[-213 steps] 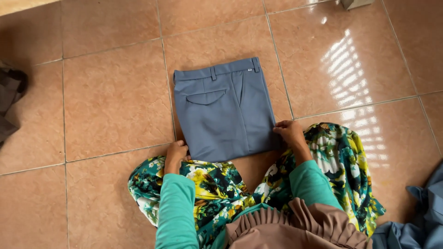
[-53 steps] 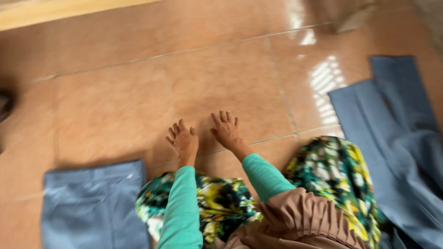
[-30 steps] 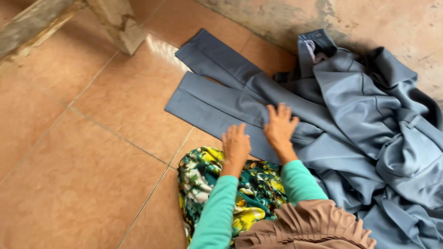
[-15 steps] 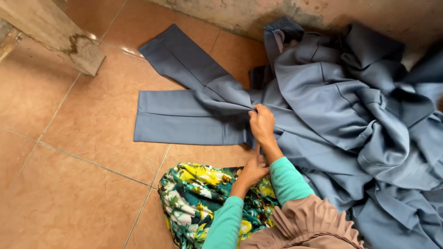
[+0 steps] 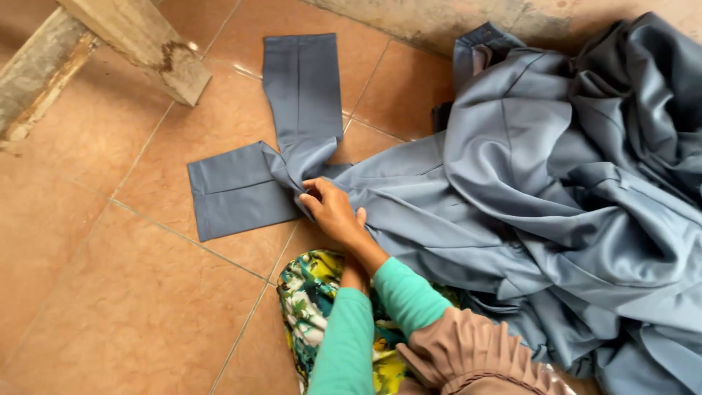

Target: Folding blue trousers on the floor and organizing them into a stack.

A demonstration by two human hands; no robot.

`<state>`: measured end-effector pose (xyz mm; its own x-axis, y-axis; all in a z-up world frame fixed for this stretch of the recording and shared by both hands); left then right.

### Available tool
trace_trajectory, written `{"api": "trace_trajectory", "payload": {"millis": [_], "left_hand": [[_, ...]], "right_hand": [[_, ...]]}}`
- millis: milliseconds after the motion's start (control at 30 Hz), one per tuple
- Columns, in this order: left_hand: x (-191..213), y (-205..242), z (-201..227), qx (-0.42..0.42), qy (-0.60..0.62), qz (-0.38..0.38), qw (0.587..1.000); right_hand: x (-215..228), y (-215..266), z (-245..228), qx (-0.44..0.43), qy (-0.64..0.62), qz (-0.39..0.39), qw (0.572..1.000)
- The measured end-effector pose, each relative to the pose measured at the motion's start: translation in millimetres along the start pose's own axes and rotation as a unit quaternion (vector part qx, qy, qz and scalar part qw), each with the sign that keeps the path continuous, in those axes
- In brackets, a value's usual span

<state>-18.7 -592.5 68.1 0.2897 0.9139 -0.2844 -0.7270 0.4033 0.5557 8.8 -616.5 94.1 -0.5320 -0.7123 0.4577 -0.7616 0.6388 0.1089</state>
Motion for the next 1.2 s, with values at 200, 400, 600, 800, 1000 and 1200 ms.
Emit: {"api": "trace_trajectory", "payload": {"millis": [200,400,600,800,1000,1200], "left_hand": [[56,-35,40,0.011,0.149,0.193,0.97],[70,-51,98,-0.046,0.235,0.076,0.968],[155,-109,23,0.037,-0.337,0.04,0.94],[160,-73,13,-0.013,-0.326,0.064,0.943],[53,-14,26,-0.048,-0.186,-0.152,0.97],[93,-23,22,0.014,-0.027,-0.096,0.995]], "right_hand": [[115,55,-17,0.072,0.37,-0.042,0.925],[135,85,71,-0.051,0.386,-0.2,0.899],[111,78,55,-0.078,0.346,-0.282,0.892],[72,75,126,-0.113,0.115,-0.292,0.943],[82,73,59,-0.246,-0.356,-0.147,0.89],[58,3,-16,-0.132,-0.554,-0.118,0.813]]}}
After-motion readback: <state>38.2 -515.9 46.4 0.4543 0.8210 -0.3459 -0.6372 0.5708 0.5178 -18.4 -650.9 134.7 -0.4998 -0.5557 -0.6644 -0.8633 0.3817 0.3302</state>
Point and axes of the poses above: each hand's wrist, its own y-axis away from the middle knuckle, its own x-axis out of the back of the hand, z = x × y, the point moved 3 cm from there along -y, towards the middle knuckle, and after that the axes turned 9 degrees about y, right-handed, at the moved point
